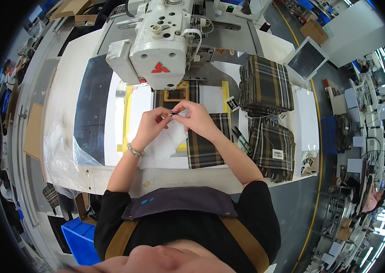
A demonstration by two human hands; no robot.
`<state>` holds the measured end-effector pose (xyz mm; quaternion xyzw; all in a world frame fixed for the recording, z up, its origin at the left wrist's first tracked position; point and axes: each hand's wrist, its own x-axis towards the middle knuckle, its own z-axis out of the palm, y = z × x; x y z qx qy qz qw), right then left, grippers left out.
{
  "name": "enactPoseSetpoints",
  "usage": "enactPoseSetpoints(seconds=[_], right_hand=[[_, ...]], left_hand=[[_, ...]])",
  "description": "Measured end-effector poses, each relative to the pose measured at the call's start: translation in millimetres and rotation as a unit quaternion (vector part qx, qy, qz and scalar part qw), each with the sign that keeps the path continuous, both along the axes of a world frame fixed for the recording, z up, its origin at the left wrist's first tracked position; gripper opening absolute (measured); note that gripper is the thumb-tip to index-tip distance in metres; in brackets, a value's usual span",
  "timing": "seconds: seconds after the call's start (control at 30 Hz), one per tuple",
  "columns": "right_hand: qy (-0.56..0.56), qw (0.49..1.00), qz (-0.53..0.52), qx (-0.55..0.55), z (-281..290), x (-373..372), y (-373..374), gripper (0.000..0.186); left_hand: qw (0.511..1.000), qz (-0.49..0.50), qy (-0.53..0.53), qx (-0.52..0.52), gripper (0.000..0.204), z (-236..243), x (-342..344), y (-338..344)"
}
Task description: Sewing brand labels onto fabric pouch components using an industrial sewing machine.
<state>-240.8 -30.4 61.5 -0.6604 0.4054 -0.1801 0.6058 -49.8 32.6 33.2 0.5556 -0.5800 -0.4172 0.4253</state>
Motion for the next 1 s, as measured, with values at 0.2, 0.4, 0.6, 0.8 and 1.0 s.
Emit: enactPoseSetpoints(seconds=[0.2, 0.4, 0.6, 0.8, 1.0], right_hand=[[-0.119, 0.988, -0.017, -0.094, -20.7, 8.6, -17.3, 0.019], [-0.155, 0.987, 0.018, -0.045, -35.3, 8.0, -43.5, 0.017], [-0.092, 0.971, 0.023, -0.218, -56.5, 10.4, -63.8, 0.014], [0.017, 0.892, 0.017, -0.450, -67.7, 10.3, -67.8, 0.014], [0.041, 0.848, 0.020, -0.528, -73.9, 10.6, -67.5, 0.016]], left_hand=[[0.997, 0.039, 0.049, -0.034, 0.009, -12.7, 8.4, -15.6], [0.995, 0.051, 0.070, -0.040, 0.014, -27.4, 20.3, -33.0], [0.966, 0.038, -0.202, -0.154, 0.025, -30.9, 37.1, -40.9], [0.924, 0.032, -0.297, -0.238, 0.028, -42.6, 43.2, -40.3], [0.913, -0.019, -0.309, -0.264, 0.026, -36.8, 33.2, -40.2]])
